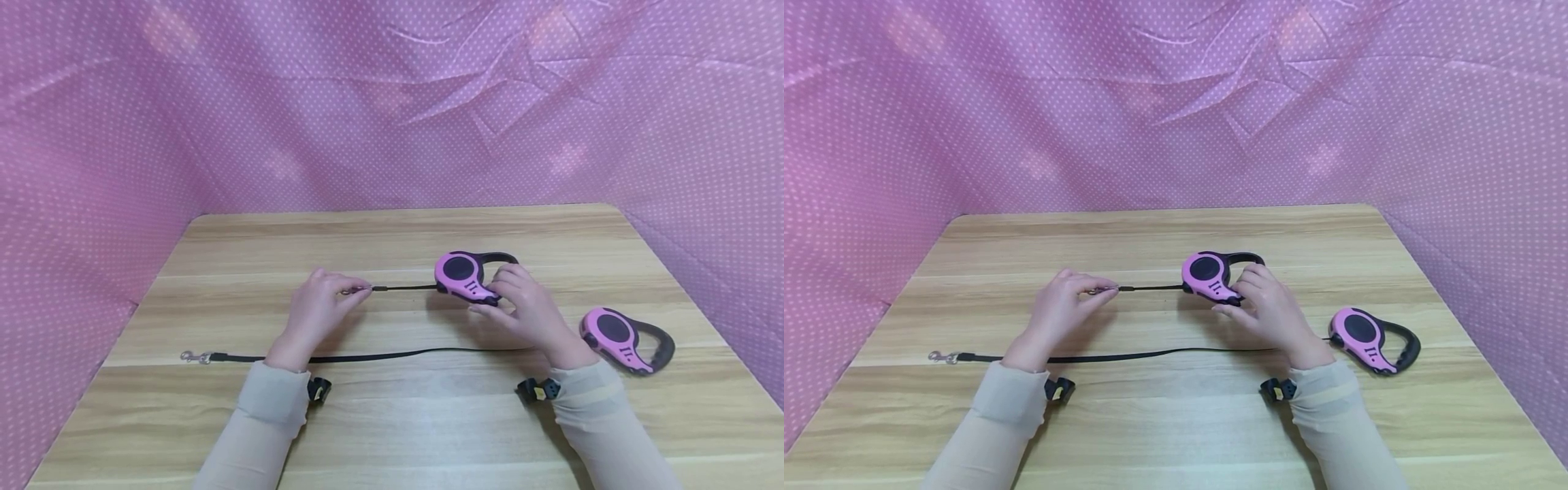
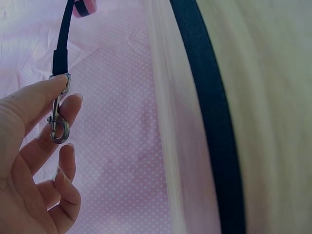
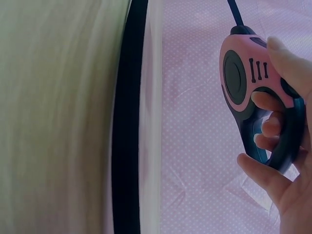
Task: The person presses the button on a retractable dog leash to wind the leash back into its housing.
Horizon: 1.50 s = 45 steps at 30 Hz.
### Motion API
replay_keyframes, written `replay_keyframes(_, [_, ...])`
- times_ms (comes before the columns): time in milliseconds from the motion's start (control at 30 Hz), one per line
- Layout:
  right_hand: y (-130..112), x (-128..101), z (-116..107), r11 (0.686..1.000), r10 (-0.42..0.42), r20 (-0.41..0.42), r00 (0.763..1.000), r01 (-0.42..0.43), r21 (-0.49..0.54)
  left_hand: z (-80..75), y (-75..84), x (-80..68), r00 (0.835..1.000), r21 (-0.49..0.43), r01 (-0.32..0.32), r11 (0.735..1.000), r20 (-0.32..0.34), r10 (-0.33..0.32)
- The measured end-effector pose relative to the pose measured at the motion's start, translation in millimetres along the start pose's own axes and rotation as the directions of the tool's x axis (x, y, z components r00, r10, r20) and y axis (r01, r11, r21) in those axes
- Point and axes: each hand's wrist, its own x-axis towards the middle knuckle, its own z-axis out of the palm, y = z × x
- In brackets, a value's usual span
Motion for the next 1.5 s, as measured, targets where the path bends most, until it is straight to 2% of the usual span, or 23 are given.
replay_keyframes(267, [-5.5, 3.4, 3.8, 0.999, -0.040, -0.004, 0.999, 0.040, -0.013, 2.1, 3.7, -1.2, 1.000, -0.007, -0.017, 1.000, -0.005, 0.017])
replay_keyframes(533, [-10.4, 3.3, 6.6, 0.999, -0.026, 0.014, 1.000, 0.027, -0.029, 4.1, 7.5, -2.3, 1.000, -0.019, -0.026, 0.999, -0.010, 0.026])
replay_keyframes(900, [-15.5, 4.3, 11.8, 0.995, -0.052, -0.044, 0.998, 0.048, -0.088, 5.5, 13.6, -4.8, 1.000, -0.005, -0.028, 1.000, -0.006, 0.028])
replay_keyframes(1200, [-18.6, 5.0, 12.7, 0.997, -0.040, -0.004, 0.999, 0.040, -0.065, 6.4, 15.0, -4.3, 0.999, 0.002, -0.032, 0.999, -0.001, 0.032])
replay_keyframes(1500, [-21.9, 7.4, 13.1, 0.997, -0.045, -0.003, 0.999, 0.045, -0.056, 7.7, 17.7, -4.7, 0.999, 0.010, -0.051, 0.999, 0.003, 0.051])
